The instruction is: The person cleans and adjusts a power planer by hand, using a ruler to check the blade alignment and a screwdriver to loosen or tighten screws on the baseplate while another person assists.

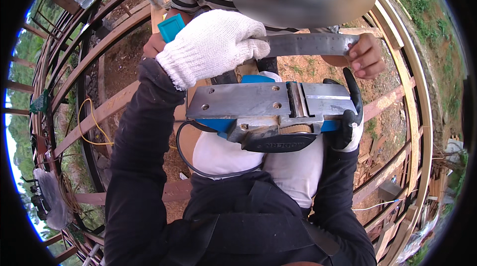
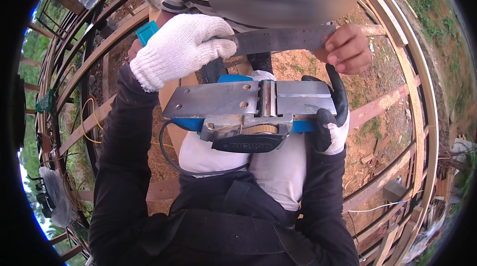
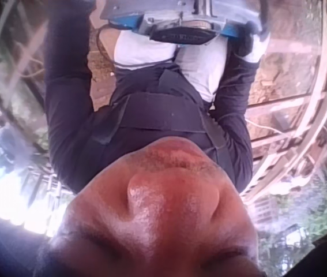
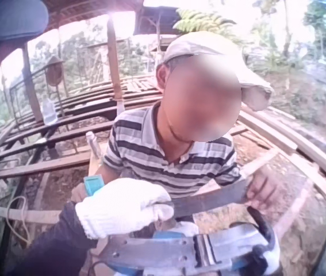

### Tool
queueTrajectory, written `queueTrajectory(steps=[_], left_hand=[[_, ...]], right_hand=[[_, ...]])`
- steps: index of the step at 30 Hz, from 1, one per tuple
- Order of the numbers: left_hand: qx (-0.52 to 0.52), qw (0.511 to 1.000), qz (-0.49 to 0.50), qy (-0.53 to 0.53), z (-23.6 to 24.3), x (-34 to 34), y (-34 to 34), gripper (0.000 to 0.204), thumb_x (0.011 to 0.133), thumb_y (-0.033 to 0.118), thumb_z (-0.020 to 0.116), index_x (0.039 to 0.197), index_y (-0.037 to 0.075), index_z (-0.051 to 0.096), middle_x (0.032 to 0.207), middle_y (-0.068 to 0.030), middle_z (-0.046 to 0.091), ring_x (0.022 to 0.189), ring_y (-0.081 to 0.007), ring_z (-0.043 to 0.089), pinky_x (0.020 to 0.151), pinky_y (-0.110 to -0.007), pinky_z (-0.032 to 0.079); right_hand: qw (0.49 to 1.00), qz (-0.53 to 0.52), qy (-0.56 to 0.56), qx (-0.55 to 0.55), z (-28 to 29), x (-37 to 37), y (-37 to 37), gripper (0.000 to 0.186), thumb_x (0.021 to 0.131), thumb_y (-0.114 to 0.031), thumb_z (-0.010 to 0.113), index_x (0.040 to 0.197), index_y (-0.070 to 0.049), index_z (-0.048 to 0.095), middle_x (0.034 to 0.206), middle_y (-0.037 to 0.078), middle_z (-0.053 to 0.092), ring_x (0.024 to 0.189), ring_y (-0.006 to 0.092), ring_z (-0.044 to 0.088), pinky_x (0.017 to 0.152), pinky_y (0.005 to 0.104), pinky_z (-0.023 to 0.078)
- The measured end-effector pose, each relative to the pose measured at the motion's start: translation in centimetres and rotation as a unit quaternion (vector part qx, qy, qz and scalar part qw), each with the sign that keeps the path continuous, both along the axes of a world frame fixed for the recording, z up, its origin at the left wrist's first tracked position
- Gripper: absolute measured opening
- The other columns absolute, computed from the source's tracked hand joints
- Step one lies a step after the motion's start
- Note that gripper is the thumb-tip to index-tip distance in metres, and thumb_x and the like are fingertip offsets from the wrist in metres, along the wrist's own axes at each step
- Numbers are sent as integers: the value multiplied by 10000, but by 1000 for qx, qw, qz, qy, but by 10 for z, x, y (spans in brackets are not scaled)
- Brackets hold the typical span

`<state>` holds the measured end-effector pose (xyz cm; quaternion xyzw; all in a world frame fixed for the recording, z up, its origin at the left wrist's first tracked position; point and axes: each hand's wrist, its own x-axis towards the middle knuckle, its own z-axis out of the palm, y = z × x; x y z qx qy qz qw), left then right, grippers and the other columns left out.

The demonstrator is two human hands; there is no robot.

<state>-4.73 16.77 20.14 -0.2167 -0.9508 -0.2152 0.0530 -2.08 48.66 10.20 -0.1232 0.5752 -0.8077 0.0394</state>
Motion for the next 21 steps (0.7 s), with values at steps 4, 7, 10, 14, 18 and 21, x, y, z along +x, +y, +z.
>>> queueTrajectory(steps=[4, 7, 10, 14, 18, 21], left_hand=[[15, 976, 66, 205, -15, 11, 11, 326, 913, 220, 747, 1168, 21, 706, 1012, -144, 723, 906, -294, 712, 819, -366, 561], [252, 964, 80, 11, -4, 61, 30, 391, 904, 103, 753, 1266, -9, 659, 1101, -133, 714, 1003, -251, 711, 904, -323, 548], [173, 978, 8, -113, -6, 86, 28, 445, 892, 160, 773, 1281, -14, 646, 1203, -170, 687, 1140, -282, 673, 986, -365, 520], [155, 982, -15, -105, -6, 87, 33, 450, 886, 235, 757, 1264, 9, 665, 1212, -180, 688, 1136, -350, 667, 993, -419, 519], [94, 988, -118, -30, -4, 89, 48, 418, 854, 229, 755, 1223, 39, 702, 1213, -184, 684, 1116, -383, 662, 975, -466, 520], [70, 988, -141, 12, -5, 93, 56, 412, 812, 226, 758, 1191, 68, 725, 1216, -183, 674, 1094, -399, 661, 957, -489, 517]], right_hand=[[999, -30, -14, -1, -8, 2, 9, 1227, 707, -561, 914, 1578, 28, 282, 1357, 247, 621, 1236, 311, 643, 1048, 411, 518], [999, -39, -2, -25, -11, 8, 7, 1263, 689, -555, 930, 1582, 31, 254, 1367, 268, 609, 1242, 324, 643, 1046, 424, 524], [998, 1, 53, -26, -10, 11, 10, 1201, 750, -498, 907, 1584, 38, 228, 1332, 239, 628, 1228, 324, 652, 1029, 450, 552], [996, 12, 81, -30, -12, 22, 17, 1222, 745, -478, 916, 1595, 33, 203, 1317, 229, 633, 1207, 319, 662, 1022, 454, 561], [994, 17, 103, -41, -12, 31, 19, 1244, 739, -458, 924, 1606, 29, 177, 1302, 219, 638, 1185, 315, 672, 1014, 458, 569], [992, 19, 111, -54, -14, 33, 19, 1262, 735, -443, 931, 1614, 26, 158, 1291, 211, 642, 1169, 312, 679, 1009, 461, 575]])
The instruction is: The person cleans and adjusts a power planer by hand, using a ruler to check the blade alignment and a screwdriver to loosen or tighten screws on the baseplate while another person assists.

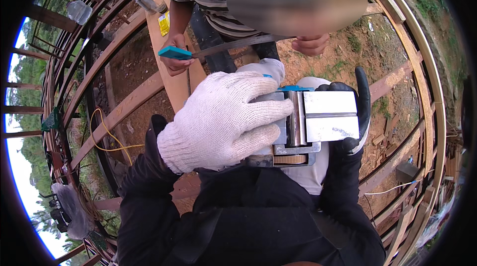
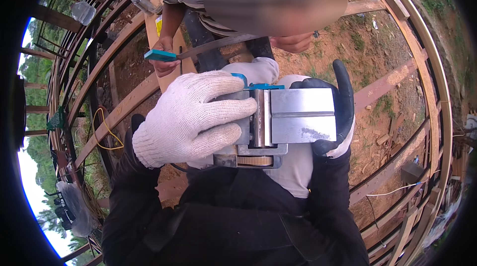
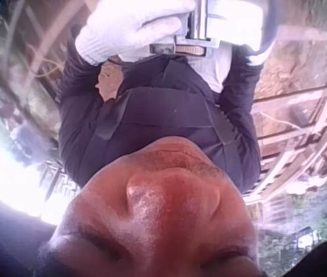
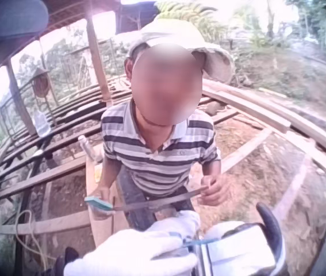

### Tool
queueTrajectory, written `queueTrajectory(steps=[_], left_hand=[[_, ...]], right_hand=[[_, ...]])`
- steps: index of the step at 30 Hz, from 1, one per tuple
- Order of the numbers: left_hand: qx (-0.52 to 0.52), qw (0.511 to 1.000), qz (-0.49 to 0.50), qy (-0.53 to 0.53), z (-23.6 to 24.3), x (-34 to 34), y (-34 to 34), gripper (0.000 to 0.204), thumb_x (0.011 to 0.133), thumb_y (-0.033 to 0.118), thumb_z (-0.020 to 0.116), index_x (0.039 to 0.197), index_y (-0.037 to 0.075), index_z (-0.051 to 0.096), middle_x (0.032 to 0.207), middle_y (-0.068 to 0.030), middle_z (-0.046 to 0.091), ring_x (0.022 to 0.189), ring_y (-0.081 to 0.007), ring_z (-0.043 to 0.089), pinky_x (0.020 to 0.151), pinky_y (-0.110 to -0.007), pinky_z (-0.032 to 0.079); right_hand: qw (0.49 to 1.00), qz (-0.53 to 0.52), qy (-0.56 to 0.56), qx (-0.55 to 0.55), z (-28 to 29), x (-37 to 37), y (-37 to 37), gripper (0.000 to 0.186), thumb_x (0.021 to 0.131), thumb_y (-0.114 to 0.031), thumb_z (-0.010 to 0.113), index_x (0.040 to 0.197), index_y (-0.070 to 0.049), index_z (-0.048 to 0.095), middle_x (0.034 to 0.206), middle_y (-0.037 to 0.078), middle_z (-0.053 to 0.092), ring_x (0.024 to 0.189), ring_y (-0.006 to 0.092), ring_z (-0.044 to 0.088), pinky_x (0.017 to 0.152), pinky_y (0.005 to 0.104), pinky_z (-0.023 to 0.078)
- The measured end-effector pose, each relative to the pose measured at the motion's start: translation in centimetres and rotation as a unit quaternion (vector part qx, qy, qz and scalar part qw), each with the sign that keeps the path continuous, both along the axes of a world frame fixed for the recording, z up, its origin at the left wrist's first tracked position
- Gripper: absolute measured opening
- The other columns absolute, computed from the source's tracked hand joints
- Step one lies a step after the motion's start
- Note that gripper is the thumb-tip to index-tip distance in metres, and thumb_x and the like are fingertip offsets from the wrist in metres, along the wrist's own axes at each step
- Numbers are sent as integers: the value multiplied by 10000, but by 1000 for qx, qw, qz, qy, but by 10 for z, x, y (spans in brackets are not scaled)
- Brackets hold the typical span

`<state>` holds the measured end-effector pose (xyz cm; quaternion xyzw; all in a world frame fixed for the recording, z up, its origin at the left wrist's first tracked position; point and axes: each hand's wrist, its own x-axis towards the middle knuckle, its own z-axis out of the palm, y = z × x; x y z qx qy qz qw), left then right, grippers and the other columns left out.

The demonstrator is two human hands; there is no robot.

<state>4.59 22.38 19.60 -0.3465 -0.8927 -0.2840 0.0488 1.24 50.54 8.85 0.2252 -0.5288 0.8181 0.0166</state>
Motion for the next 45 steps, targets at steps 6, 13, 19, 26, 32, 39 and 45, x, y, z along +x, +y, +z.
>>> queueTrajectory(steps=[6, 13, 19, 26, 32, 39, 45], left_hand=[[-20, 999, -5, 28, 3, 4, 12, 408, 813, 226, 734, 1189, 69, 727, 1210, -188, 663, 1073, -404, 655, 933, -490, 501], [-25, 999, -7, 46, 4, 6, 18, 410, 846, 218, 682, 1220, 53, 717, 1245, -223, 638, 1126, -413, 626, 995, -497, 463], [-6, 999, -7, 45, 0, 6, 22, 417, 866, 218, 679, 1246, 48, 708, 1258, -230, 635, 1140, -415, 625, 1008, -490, 469], [39, 995, 64, -64, 7, 3, 17, 246, 895, 147, 702, 1113, 33, 699, 1177, -168, 687, 1052, -350, 671, 937, -401, 534], [14, 999, 37, -20, 11, 3, 23, 254, 883, 158, 683, 1096, 21, 708, 1191, -177, 682, 1087, -379, 656, 956, -443, 520], [-14, 998, 53, 43, 1, 23, 24, 380, 848, 199, 713, 1195, 45, 731, 1245, -224, 645, 1141, -417, 628, 1021, -501, 475], [-26, 994, 99, 44, -5, 42, 24, 406, 818, 216, 738, 1200, 79, 742, 1228, -204, 645, 1125, -397, 627, 1024, -494, 465]], right_hand=[[999, 19, -6, -39, -5, 2, 5, 1341, 673, -439, 971, 1623, 16, 142, 1281, 211, 647, 1173, 323, 677, 1012, 467, 564], [997, -20, -81, -6, 3, 6, 3, 1373, 651, -457, 981, 1628, 7, 135, 1290, 208, 645, 1189, 334, 669, 1023, 468, 553], [997, 1, -83, -10, 4, 7, 2, 1395, 638, -486, 981, 1629, 3, 130, 1296, 204, 645, 1214, 343, 659, 1031, 469, 545], [997, -2, -82, 10, 3, 1, 7, 1435, 614, -522, 983, 1630, 4, 116, 1302, 198, 645, 1243, 352, 647, 1045, 469, 531], [996, 7, -87, 9, 5, 2, 2, 1440, 611, -500, 991, 1627, 18, 112, 1303, 200, 644, 1245, 343, 644, 1058, 462, 517], [997, 18, -50, 62, -2, 12, 6, 1426, 645, -493, 976, 1629, 22, 82, 1338, 207, 626, 1231, 312, 639, 1052, 442, 512], [979, 88, -7, 181, -4, 10, 18, 1244, 713, -454, 930, 1622, 12, 220, 1401, 225, 580, 1314, 322, 579, 1127, 470, 433]])
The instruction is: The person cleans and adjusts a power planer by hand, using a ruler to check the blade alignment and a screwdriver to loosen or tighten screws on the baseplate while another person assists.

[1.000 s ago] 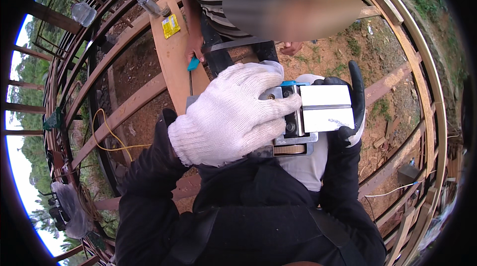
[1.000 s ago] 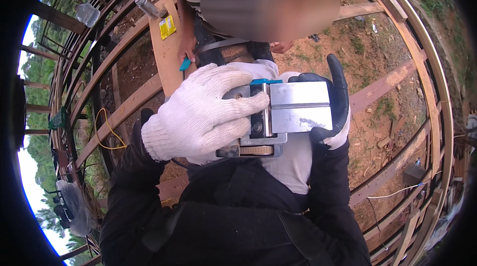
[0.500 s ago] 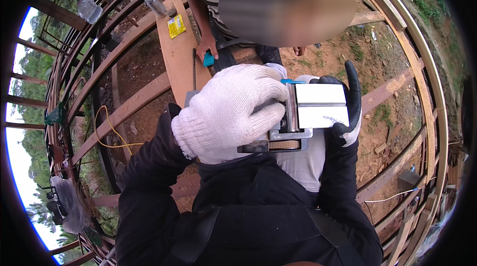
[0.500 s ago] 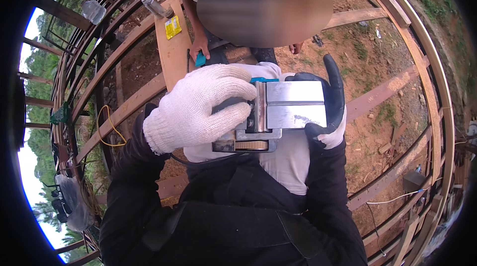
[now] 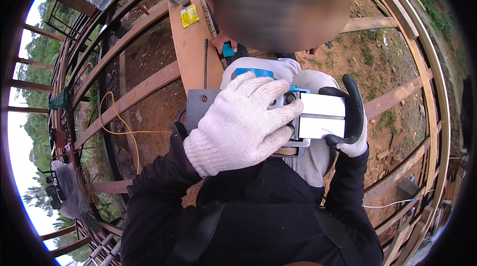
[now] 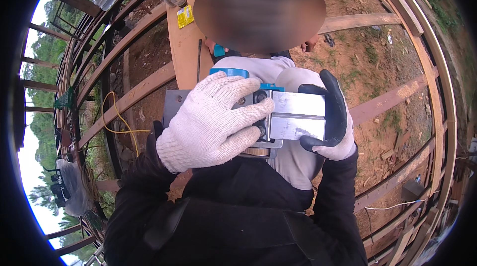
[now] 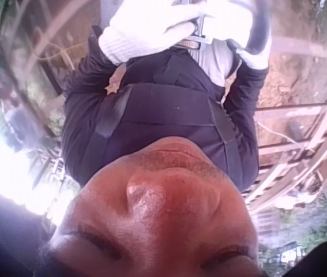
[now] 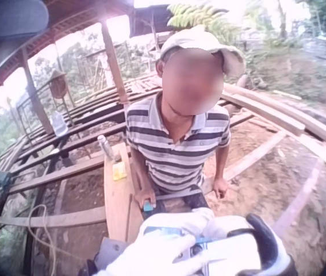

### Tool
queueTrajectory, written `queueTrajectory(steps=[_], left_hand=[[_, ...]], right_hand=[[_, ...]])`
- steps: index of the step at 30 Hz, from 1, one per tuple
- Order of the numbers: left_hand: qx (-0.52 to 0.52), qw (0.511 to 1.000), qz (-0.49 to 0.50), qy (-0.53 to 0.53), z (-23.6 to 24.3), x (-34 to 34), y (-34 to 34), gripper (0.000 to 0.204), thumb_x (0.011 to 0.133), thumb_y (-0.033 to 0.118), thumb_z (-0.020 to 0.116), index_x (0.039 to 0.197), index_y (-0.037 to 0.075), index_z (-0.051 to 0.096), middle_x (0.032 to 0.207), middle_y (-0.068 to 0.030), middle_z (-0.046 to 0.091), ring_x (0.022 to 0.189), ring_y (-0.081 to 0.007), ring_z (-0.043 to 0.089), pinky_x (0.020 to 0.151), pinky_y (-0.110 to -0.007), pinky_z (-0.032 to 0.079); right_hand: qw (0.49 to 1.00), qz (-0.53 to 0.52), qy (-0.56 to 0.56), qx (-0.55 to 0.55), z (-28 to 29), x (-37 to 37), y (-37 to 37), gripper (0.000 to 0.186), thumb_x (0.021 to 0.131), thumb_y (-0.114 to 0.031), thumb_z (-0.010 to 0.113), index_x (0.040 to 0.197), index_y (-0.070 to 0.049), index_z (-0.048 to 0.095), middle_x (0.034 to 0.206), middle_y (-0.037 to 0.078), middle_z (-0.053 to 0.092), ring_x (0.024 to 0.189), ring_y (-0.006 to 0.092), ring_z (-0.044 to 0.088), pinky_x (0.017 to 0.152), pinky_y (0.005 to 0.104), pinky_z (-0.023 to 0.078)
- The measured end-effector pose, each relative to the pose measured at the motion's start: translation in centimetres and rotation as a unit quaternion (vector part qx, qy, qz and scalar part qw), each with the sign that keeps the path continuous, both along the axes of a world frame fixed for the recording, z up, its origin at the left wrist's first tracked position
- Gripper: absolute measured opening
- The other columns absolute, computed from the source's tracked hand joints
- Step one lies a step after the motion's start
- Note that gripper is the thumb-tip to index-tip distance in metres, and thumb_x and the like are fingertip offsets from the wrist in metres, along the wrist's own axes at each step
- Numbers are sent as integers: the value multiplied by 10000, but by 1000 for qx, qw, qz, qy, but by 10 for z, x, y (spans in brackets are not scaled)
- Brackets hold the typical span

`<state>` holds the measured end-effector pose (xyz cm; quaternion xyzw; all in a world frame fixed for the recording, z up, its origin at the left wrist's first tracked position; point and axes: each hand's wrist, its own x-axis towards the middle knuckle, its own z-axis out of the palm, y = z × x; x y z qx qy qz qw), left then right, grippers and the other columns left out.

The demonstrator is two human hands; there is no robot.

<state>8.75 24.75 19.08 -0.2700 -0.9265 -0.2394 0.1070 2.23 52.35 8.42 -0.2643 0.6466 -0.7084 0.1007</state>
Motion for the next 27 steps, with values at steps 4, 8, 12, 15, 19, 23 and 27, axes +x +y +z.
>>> queueTrajectory(steps=[4, 8, 12, 15, 19, 23, 27], left_hand=[[3, 1000, 20, 0, -1, 5, -5, 398, 808, 202, 740, 1186, 79, 743, 1218, -195, 642, 1122, -396, 623, 1010, -488, 468], [3, 999, 38, 15, -9, 4, -14, 385, 815, 197, 733, 1181, 77, 736, 1222, -191, 633, 1123, -396, 615, 1000, -486, 471], [-18, 999, 39, 2, -13, 0, -21, 402, 824, 195, 719, 1207, 77, 712, 1209, -185, 622, 1106, -396, 609, 984, -491, 473], [-11, 999, 33, 8, -17, -2, -27, 411, 827, 184, 712, 1223, 74, 701, 1206, -182, 618, 1098, -397, 608, 977, -495, 474], [11, 999, 39, -2, -15, -5, -29, 392, 851, 158, 688, 1232, 66, 695, 1179, -186, 645, 1101, -388, 621, 972, -482, 479], [113, 986, 102, -74, -18, -19, -38, 331, 876, 146, 670, 1195, 64, 703, 1144, -174, 682, 1097, -372, 643, 950, -455, 490], [5, 998, 40, -56, -14, -37, -43, 244, 899, 188, 659, 1104, 71, 720, 1104, -122, 706, 1062, -354, 662, 887, -445, 511]], right_hand=[[947, -38, 262, 180, 38, -13, -14, 992, 706, -281, 894, 1524, 29, 426, 1413, 248, 575, 1337, 394, 553, 1120, 487, 432], [911, -16, 341, 231, 67, -2, -52, 890, 678, -206, 880, 1454, 5, 499, 1420, 212, 585, 1317, 444, 554, 1144, 550, 397], [894, 1, 346, 284, 72, -1, -77, 850, 701, -136, 820, 1464, 35, 486, 1414, 232, 586, 1352, 455, 524, 1177, 547, 352], [905, -4, 308, 294, 67, -5, -85, 846, 699, -117, 813, 1464, 33, 483, 1425, 220, 580, 1363, 453, 507, 1170, 531, 365], [902, 25, 296, 312, 66, -11, -87, 872, 677, -98, 798, 1477, 22, 474, 1422, 227, 574, 1354, 461, 506, 1165, 514, 373], [906, 34, 282, 313, 63, -18, -87, 923, 638, -86, 791, 1494, 11, 460, 1426, 234, 565, 1356, 470, 495, 1173, 510, 365], [909, 18, 276, 312, 57, -26, -86, 975, 593, -90, 804, 1499, 10, 455, 1449, 229, 548, 1372, 466, 478, 1182, 520, 345]])
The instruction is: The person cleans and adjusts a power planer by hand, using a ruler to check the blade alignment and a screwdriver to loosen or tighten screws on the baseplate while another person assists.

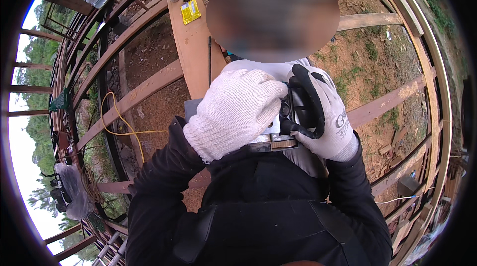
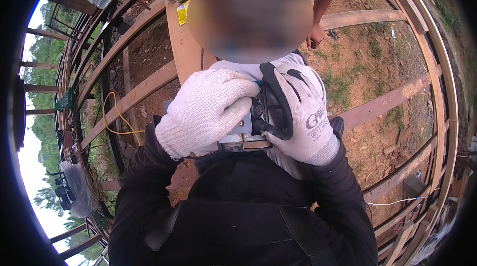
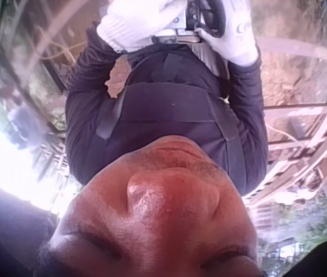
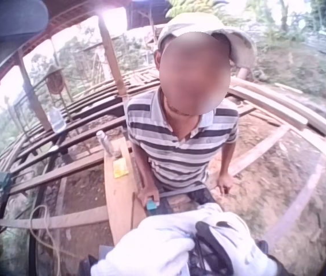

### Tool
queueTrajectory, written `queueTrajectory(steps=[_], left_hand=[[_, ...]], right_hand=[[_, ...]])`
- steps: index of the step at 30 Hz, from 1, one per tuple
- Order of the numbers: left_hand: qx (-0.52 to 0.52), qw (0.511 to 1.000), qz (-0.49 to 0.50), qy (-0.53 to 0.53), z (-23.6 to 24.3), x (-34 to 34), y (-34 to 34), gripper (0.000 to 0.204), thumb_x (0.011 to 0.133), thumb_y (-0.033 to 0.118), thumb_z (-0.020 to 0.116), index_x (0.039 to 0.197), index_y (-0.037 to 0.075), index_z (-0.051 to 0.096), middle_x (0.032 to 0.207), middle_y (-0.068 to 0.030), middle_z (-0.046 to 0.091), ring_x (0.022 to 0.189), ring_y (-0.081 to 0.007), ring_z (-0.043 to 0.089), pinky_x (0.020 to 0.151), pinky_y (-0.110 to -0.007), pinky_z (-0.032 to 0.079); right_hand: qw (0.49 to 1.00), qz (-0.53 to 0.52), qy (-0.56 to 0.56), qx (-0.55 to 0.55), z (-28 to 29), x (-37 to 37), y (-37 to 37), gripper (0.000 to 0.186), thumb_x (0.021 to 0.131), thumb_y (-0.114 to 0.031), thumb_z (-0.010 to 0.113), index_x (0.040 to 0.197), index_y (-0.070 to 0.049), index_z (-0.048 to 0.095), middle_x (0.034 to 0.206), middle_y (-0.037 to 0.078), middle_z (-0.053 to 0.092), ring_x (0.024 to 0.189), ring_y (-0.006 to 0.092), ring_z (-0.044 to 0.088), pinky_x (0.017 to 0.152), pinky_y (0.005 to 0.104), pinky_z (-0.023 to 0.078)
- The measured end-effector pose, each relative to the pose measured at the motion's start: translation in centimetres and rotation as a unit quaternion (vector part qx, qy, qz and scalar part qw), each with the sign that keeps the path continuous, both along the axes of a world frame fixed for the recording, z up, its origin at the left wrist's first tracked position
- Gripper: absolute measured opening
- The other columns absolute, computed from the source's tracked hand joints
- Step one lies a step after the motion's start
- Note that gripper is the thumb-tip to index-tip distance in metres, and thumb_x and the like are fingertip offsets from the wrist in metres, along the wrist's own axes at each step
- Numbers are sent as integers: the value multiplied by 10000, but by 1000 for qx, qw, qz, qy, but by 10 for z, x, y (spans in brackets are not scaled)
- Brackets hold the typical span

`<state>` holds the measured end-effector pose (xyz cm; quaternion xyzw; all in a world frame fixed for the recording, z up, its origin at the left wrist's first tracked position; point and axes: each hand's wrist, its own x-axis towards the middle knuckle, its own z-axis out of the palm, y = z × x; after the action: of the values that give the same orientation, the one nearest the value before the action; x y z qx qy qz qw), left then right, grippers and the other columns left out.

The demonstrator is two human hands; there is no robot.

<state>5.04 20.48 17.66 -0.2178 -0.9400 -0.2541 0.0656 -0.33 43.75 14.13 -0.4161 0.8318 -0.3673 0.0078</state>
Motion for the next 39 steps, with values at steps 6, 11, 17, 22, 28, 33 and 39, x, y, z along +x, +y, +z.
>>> queueTrajectory(steps=[6, 11, 17, 22, 28, 33, 39], left_hand=[[-160, 987, -1, 0, 21, -28, 12, 164, 871, 255, 658, 920, 108, 710, 853, -84, 658, 856, -320, 676, 738, -459, 528], [-250, 967, -32, -29, 24, -33, 21, 209, 874, 270, 652, 859, 68, 703, 826, -124, 676, 805, -318, 704, 709, -460, 539], [-236, 971, -16, -47, 24, -38, 23, 244, 882, 265, 622, 854, 38, 708, 830, -160, 702, 746, -345, 723, 673, -492, 578], [-258, 964, 1, -67, 21, -47, 23, 270, 910, 288, 606, 902, 48, 728, 866, -155, 719, 809, -324, 729, 732, -462, 567], [-197, 980, 19, -20, 12, -28, 22, 211, 895, 271, 624, 860, 76, 700, 825, -135, 679, 817, -330, 710, 719, -479, 565], [-136, 989, 3, -60, 19, -15, 24, 214, 900, 291, 631, 862, 91, 697, 836, -133, 680, 821, -338, 705, 733, -486, 540], [-144, 986, -11, -81, 15, -11, 30, 236, 932, 303, 618, 887, 78, 675, 820, -139, 690, 777, -337, 712, 711, -470, 553]], right_hand=[[1000, -3, -5, -6, -4, -8, -1, 968, 622, -161, 833, 1493, 16, 449, 1415, 212, 547, 1353, 442, 469, 1170, 528, 336], [998, 21, 44, -34, 3, -6, -1, 968, 632, -249, 856, 1482, 11, 473, 1368, 205, 575, 1271, 419, 529, 1115, 519, 382], [997, 13, 52, -52, 9, -14, -4, 880, 663, -307, 860, 1420, 12, 545, 1236, 195, 657, 1180, 394, 604, 1042, 496, 445], [996, 30, 54, -60, 6, -25, -4, 872, 686, -292, 869, 1427, 17, 529, 1287, 203, 646, 1224, 401, 597, 1055, 497, 448], [995, 66, 63, -43, 5, -23, 6, 901, 697, -264, 863, 1464, 18, 485, 1385, 222, 592, 1274, 402, 570, 1101, 494, 424], [996, 76, 42, 8, -8, -24, 5, 912, 667, -362, 842, 1456, -33, 524, 1332, 198, 595, 1285, 393, 536, 1108, 520, 379], [996, 73, 31, 27, -9, -13, 12, 849, 649, -238, 851, 1404, -2, 543, 1342, 231, 602, 1268, 436, 550, 1109, 527, 400]])
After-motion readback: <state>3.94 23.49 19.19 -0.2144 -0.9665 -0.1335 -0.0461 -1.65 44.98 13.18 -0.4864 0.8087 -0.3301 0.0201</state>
